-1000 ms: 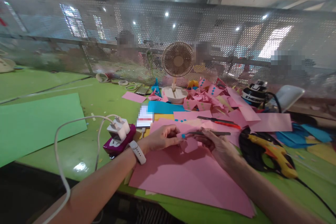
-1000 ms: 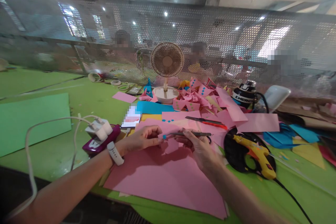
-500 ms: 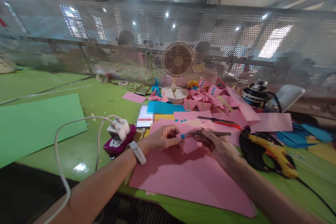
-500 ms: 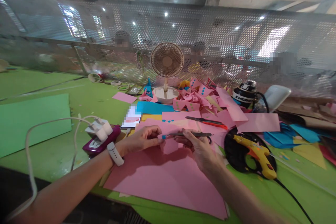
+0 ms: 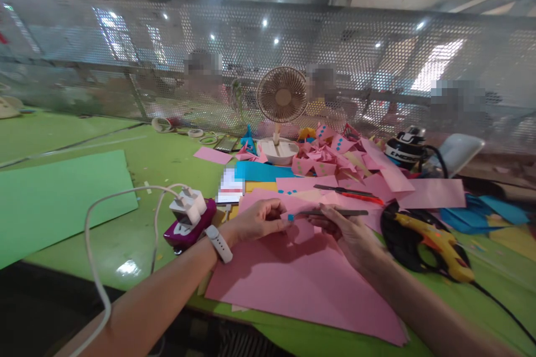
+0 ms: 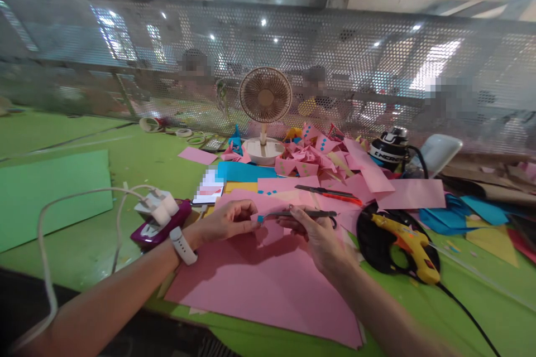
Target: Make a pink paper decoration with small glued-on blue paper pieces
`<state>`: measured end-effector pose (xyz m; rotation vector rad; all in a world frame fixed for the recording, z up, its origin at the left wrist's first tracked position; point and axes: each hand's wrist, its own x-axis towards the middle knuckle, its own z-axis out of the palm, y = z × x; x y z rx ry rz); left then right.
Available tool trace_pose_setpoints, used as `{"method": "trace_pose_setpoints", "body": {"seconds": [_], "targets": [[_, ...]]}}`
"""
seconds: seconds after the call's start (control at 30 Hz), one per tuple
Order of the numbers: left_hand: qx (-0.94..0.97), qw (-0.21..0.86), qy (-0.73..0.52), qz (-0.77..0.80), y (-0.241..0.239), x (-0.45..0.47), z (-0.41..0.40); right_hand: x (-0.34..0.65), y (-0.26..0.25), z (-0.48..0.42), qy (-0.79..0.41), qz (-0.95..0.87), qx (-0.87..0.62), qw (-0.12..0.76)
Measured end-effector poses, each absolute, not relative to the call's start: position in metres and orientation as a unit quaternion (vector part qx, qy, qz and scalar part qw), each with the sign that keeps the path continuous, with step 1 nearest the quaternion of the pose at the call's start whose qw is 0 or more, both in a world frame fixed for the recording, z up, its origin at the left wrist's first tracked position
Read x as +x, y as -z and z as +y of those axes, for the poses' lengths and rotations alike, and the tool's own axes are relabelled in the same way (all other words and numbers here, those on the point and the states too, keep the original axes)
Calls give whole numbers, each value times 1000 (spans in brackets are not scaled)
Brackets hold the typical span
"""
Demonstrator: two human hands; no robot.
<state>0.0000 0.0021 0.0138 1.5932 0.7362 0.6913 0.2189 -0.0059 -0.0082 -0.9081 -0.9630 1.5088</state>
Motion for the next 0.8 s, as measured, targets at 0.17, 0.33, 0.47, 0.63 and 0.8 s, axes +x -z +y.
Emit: {"method": "trace_pose_setpoints", "body": {"seconds": [0.17, 0.33, 0.47, 0.63, 0.8], "targets": [[687, 589, -298, 304, -15, 0, 2, 219, 8, -6, -633, -405, -383, 537], [693, 579, -300, 308, -12, 0, 3, 218, 6, -7, -631, -404, -383, 540], [691, 578, -302, 311, -9, 0, 5, 218, 5, -7, -633, -403, -382, 539], [689, 581, -297, 314, -9, -1, 5, 218, 5, -7, -631, -405, -389, 535], [691, 578, -296, 318, -10, 0, 5, 218, 5, -7, -630, -411, -386, 534]]}}
